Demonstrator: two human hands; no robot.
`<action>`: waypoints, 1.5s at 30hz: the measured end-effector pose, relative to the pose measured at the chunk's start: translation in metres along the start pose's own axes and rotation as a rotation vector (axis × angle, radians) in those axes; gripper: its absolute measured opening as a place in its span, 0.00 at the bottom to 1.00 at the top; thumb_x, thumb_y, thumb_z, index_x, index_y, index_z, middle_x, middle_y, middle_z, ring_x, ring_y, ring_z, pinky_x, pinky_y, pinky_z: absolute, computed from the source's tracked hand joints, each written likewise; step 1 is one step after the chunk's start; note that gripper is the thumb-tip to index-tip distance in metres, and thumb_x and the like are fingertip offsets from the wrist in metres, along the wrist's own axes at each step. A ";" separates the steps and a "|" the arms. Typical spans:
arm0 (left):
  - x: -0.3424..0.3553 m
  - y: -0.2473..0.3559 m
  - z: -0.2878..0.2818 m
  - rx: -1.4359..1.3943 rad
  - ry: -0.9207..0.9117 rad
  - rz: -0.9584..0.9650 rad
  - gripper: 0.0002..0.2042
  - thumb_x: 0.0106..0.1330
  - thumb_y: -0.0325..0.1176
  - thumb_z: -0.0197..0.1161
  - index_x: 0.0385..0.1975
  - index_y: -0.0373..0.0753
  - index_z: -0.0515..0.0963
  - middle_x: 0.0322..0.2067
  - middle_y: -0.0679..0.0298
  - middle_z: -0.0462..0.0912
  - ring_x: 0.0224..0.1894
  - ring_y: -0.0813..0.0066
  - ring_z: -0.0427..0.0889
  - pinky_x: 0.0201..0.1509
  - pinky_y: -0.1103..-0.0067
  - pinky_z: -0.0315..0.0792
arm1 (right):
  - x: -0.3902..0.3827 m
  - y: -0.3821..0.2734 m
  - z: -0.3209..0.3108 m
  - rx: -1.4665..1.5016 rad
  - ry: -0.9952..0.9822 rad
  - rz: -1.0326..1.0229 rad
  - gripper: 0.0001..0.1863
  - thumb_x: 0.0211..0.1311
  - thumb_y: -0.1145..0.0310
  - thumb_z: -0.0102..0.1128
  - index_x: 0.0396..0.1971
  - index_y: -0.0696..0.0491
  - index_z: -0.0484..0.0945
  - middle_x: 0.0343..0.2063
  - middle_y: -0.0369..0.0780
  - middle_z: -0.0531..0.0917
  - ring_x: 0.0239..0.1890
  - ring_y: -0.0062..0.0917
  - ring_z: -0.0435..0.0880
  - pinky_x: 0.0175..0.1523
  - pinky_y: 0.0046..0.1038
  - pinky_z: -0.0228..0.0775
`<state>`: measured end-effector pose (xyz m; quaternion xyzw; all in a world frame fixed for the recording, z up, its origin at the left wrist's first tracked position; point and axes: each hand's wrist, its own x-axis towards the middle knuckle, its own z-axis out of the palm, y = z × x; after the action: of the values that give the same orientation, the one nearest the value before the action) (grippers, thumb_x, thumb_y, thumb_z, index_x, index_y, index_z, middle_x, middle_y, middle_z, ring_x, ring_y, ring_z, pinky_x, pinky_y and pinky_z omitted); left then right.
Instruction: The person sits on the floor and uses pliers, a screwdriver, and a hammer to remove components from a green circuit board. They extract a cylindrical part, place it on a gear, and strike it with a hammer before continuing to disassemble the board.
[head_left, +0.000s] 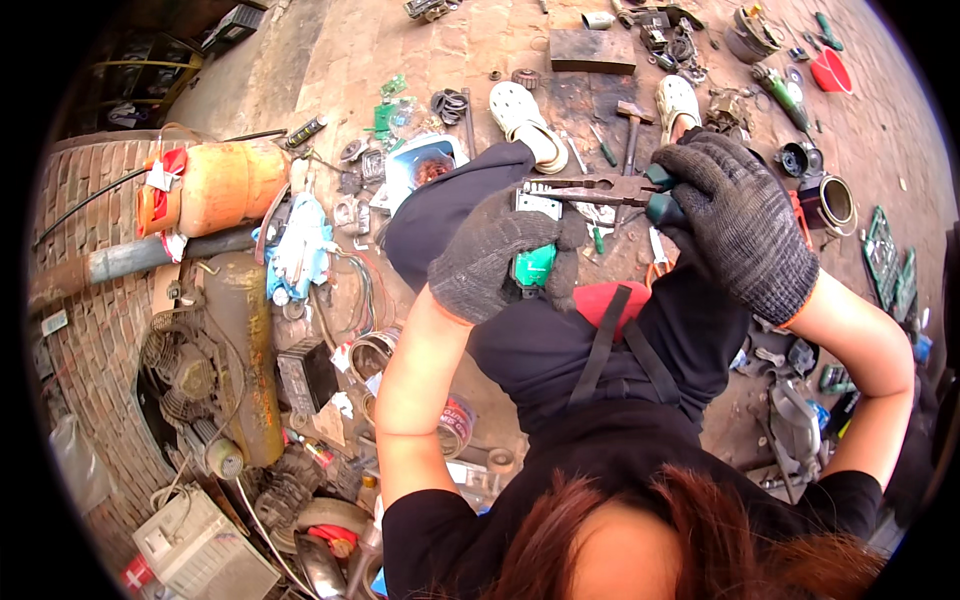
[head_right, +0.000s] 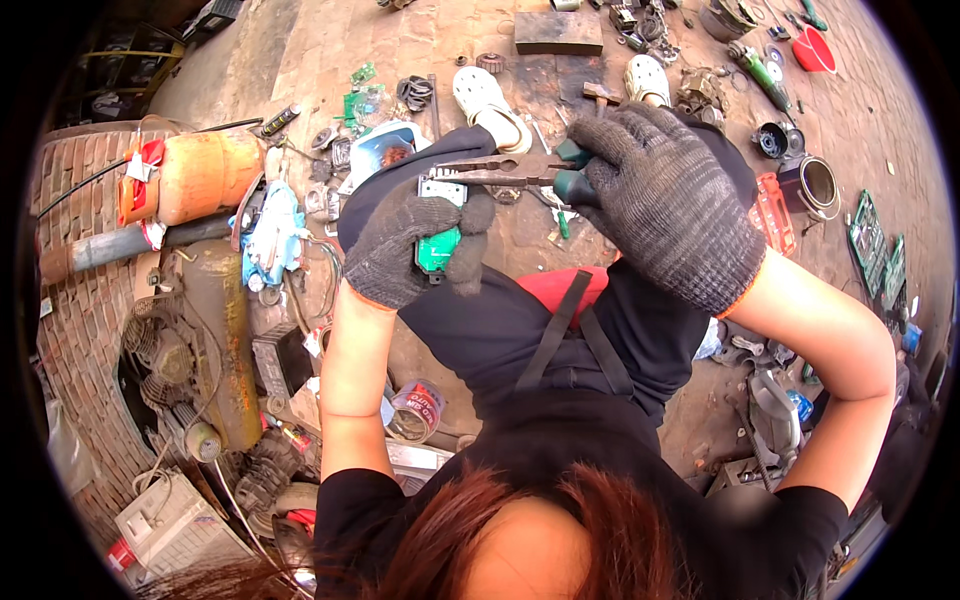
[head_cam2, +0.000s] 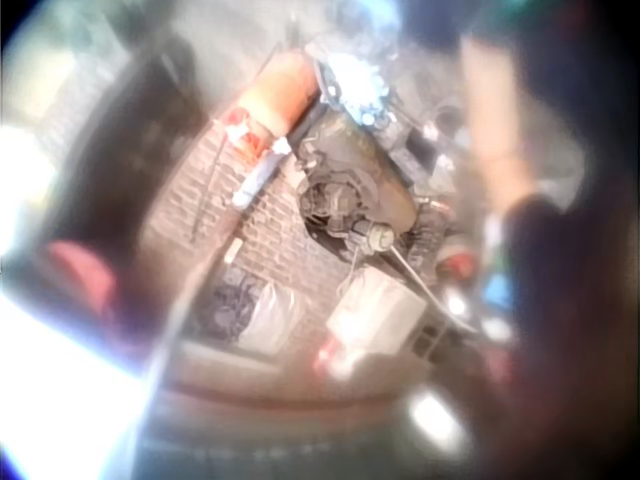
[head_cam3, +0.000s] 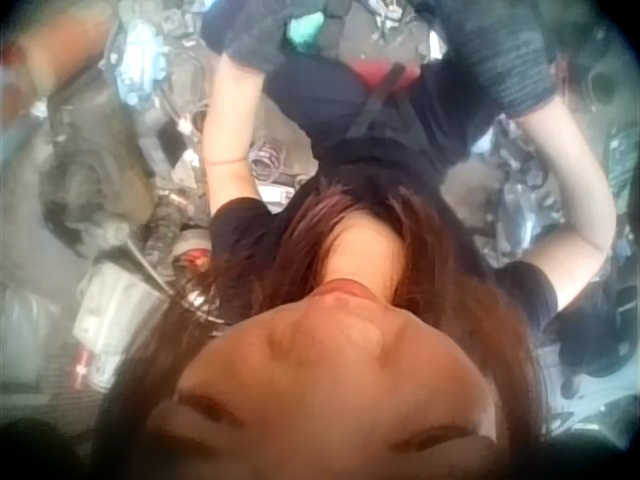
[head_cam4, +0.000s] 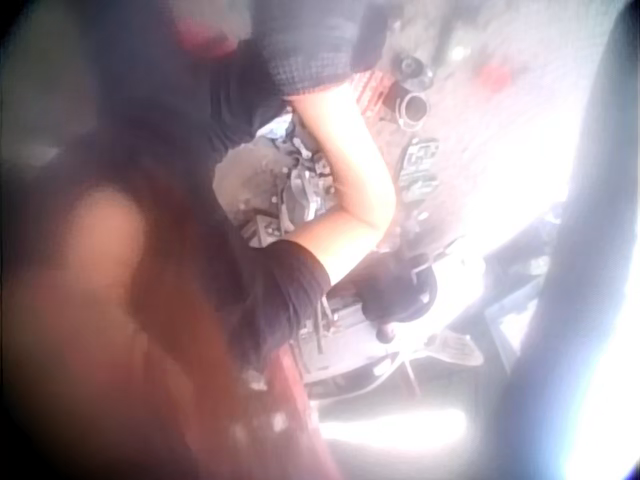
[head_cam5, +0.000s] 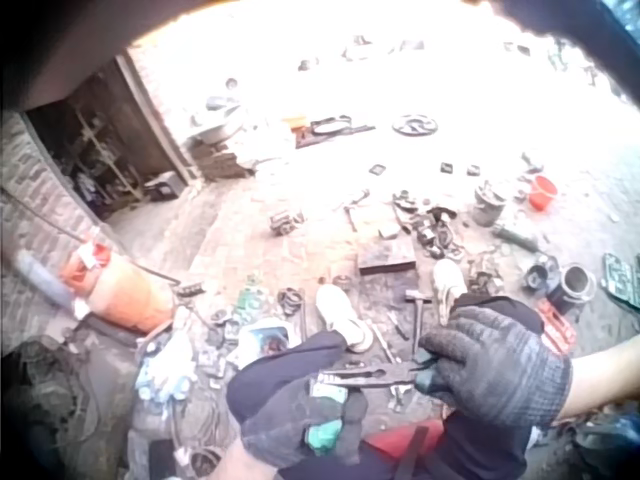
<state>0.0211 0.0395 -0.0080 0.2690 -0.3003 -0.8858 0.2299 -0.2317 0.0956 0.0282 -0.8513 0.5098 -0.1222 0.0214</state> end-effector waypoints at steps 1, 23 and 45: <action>-0.001 0.000 0.000 -0.017 0.011 -0.026 0.30 0.60 0.31 0.56 0.64 0.35 0.57 0.33 0.54 0.75 0.19 0.69 0.76 0.19 0.72 0.73 | -0.001 0.002 0.001 -0.051 0.019 -0.013 0.17 0.45 0.68 0.63 0.37 0.59 0.79 0.46 0.43 0.76 0.52 0.41 0.73 0.57 0.38 0.67; 0.006 -0.021 0.016 0.330 0.346 -0.010 0.12 0.58 0.28 0.56 0.40 0.30 0.70 0.26 0.57 0.76 0.14 0.71 0.75 0.14 0.78 0.69 | 0.027 -0.005 -0.016 -0.153 -0.101 -0.011 0.26 0.48 0.68 0.61 0.50 0.54 0.70 0.48 0.46 0.73 0.54 0.43 0.70 0.57 0.40 0.66; 0.028 -0.046 -0.013 -0.306 0.119 0.181 0.35 0.57 0.69 0.50 0.43 0.38 0.74 0.21 0.66 0.70 0.16 0.73 0.66 0.18 0.74 0.60 | 0.071 0.007 -0.080 -0.174 -0.042 -0.280 0.12 0.33 0.75 0.68 0.23 0.56 0.77 0.41 0.44 0.76 0.42 0.39 0.76 0.45 0.36 0.72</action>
<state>-0.0033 0.0512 -0.0569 0.2547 -0.1706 -0.8794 0.3642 -0.2242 0.0373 0.1174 -0.9150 0.3943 -0.0618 -0.0589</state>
